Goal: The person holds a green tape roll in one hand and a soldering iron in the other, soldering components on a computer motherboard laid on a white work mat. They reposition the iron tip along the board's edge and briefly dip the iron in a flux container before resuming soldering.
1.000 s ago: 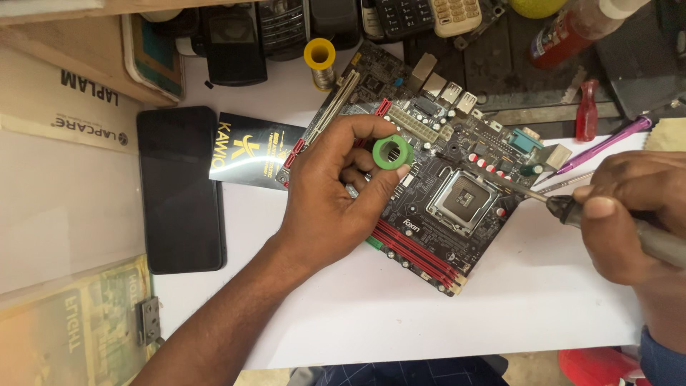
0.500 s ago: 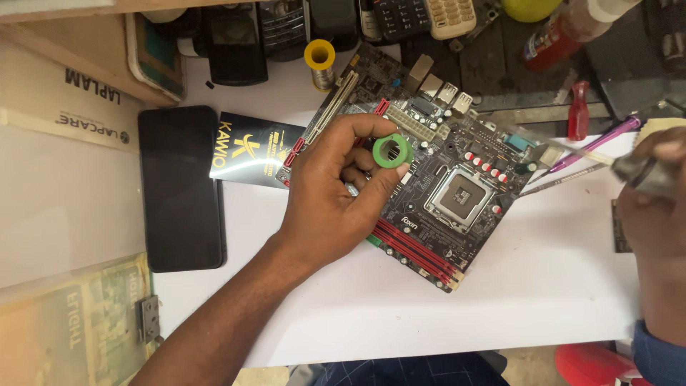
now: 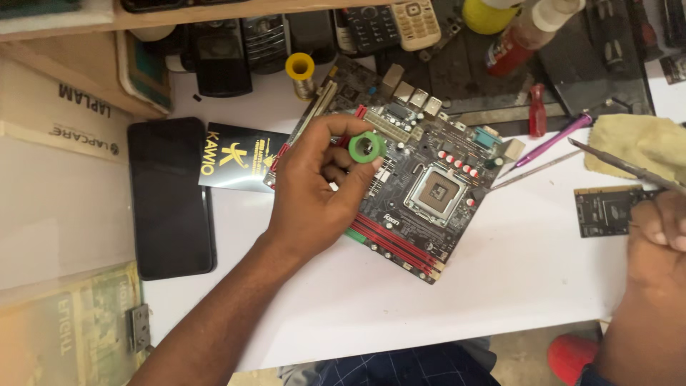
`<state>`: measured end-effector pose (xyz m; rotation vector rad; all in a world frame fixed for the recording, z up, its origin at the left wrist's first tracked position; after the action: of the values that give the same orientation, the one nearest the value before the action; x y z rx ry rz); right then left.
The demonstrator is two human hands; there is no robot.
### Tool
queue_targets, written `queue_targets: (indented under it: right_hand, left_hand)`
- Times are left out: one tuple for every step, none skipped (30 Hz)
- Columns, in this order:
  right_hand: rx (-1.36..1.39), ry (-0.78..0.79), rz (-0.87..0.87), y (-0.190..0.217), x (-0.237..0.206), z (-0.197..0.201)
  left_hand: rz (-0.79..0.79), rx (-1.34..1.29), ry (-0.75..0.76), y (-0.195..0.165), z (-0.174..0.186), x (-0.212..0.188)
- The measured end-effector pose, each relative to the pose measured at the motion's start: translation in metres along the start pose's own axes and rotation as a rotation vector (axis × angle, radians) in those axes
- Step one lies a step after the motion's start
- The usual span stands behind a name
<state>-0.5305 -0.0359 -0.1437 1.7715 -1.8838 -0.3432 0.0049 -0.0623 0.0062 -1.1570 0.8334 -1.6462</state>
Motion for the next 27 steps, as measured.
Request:
queue_targets:
  right_hand:
    - [0.017,-0.038,0.003,-0.005,-0.004,-0.004]
    - [0.034,-0.076,0.006,-0.012,-0.008,-0.012]
    - [-0.013,-0.119,0.025,-0.019,-0.009,-0.022]
    - [-0.065,-0.177,0.052,-0.023,-0.008,-0.032]
    - [-0.216,-0.248,0.110,-0.027,-0.011,-0.043]
    - [-0.354,-0.312,0.157,-0.028,-0.010,-0.055]
    - [-0.450,-0.364,0.195,-0.027,-0.009,-0.069]
    - [-0.458,-0.361,0.196,-0.026,-0.006,-0.085]
    - [-0.463,-0.356,0.211,-0.025,-0.002,-0.099]
    - [-0.445,-0.345,0.210,-0.027,0.003,-0.109]
    - [-0.426,-0.334,0.208,-0.029,0.007,-0.117]
    - [-0.411,-0.350,0.192,-0.033,0.012,-0.120]
    - [-0.445,-0.362,0.188,-0.034,0.012,-0.124]
    - [-0.478,-0.374,0.184,-0.036,0.014,-0.126]
    - [-0.557,-0.379,0.191,-0.037,0.012,-0.130]
    - [-0.591,-0.376,0.191,-0.040,0.013,-0.132]
    - [-0.625,-0.373,0.191,-0.042,0.012,-0.133]
    - [-0.622,-0.366,0.188,-0.043,0.011,-0.134]
    - [-0.620,-0.363,0.188,-0.044,0.010,-0.132]
    - [-0.619,-0.361,0.187,-0.043,0.008,-0.128]
    - [-0.617,-0.365,0.188,-0.041,0.005,-0.121]
    - [-0.613,-0.357,0.190,-0.038,0.001,-0.112]
    - [-0.609,-0.349,0.192,-0.034,-0.004,-0.101]
    - [-0.602,-0.330,0.195,-0.028,-0.007,-0.088]
    - [-0.638,-0.289,0.203,-0.021,-0.013,-0.077]
    - [-0.673,-0.248,0.212,-0.014,-0.018,-0.064]
    - [-0.752,-0.184,0.228,-0.007,-0.024,-0.055]
  left_hand:
    - [0.006,-0.015,-0.003,0.001,-0.001,0.000]
    - [0.012,-0.030,-0.007,0.002,-0.001,0.000]
    - [0.016,-0.045,-0.012,0.002,-0.002,0.000]
    - [0.016,-0.036,-0.012,0.001,-0.002,0.000]
    - [0.016,-0.027,-0.013,0.001,-0.002,0.000]
    - [0.015,-0.020,-0.014,0.000,-0.002,0.000]
    - [0.014,-0.015,-0.015,-0.001,-0.002,0.000]
    - [0.011,-0.008,-0.019,-0.002,-0.001,0.001]
    - [0.012,0.000,-0.025,-0.002,0.000,0.001]
    - [0.011,0.003,-0.028,-0.003,0.000,0.000]
    - [0.010,0.005,-0.033,-0.003,0.001,-0.001]
    - [0.009,0.009,-0.037,-0.003,0.002,-0.001]
    - [0.009,-0.003,-0.031,-0.003,0.002,-0.002]
    - [0.007,-0.017,-0.025,-0.004,0.001,-0.002]
    - [0.005,-0.030,-0.020,-0.004,0.002,-0.001]
    - [0.007,-0.019,-0.022,-0.003,0.003,-0.001]
    - [0.011,-0.009,-0.025,-0.003,0.003,-0.001]
    - [0.016,-0.002,-0.027,-0.003,0.003,-0.001]
    - [0.011,0.013,-0.022,-0.003,0.003,-0.001]
    - [0.004,0.030,-0.016,-0.003,0.003,-0.001]
    - [-0.002,0.048,-0.010,-0.003,0.003,0.000]
    - [0.003,0.056,-0.008,-0.003,0.003,0.000]
    - [0.008,0.063,-0.004,-0.002,0.003,0.001]
    - [0.013,0.069,0.000,-0.001,0.002,0.001]
    - [0.018,0.060,0.001,-0.001,0.002,0.000]
    - [0.021,0.051,0.002,-0.001,0.002,0.000]
    - [0.023,0.040,0.003,-0.001,0.002,0.001]
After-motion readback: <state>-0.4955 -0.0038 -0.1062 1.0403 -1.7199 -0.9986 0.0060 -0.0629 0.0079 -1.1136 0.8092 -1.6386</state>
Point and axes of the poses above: each hand's wrist, its own x-axis towards the middle knuckle, its own z-axis out of the back of the hand, y = z × x, the point moved 10 cm from there along x, towards the middle knuckle, and after that the axes turned 9 degrees about x, right-handed, at the moved point
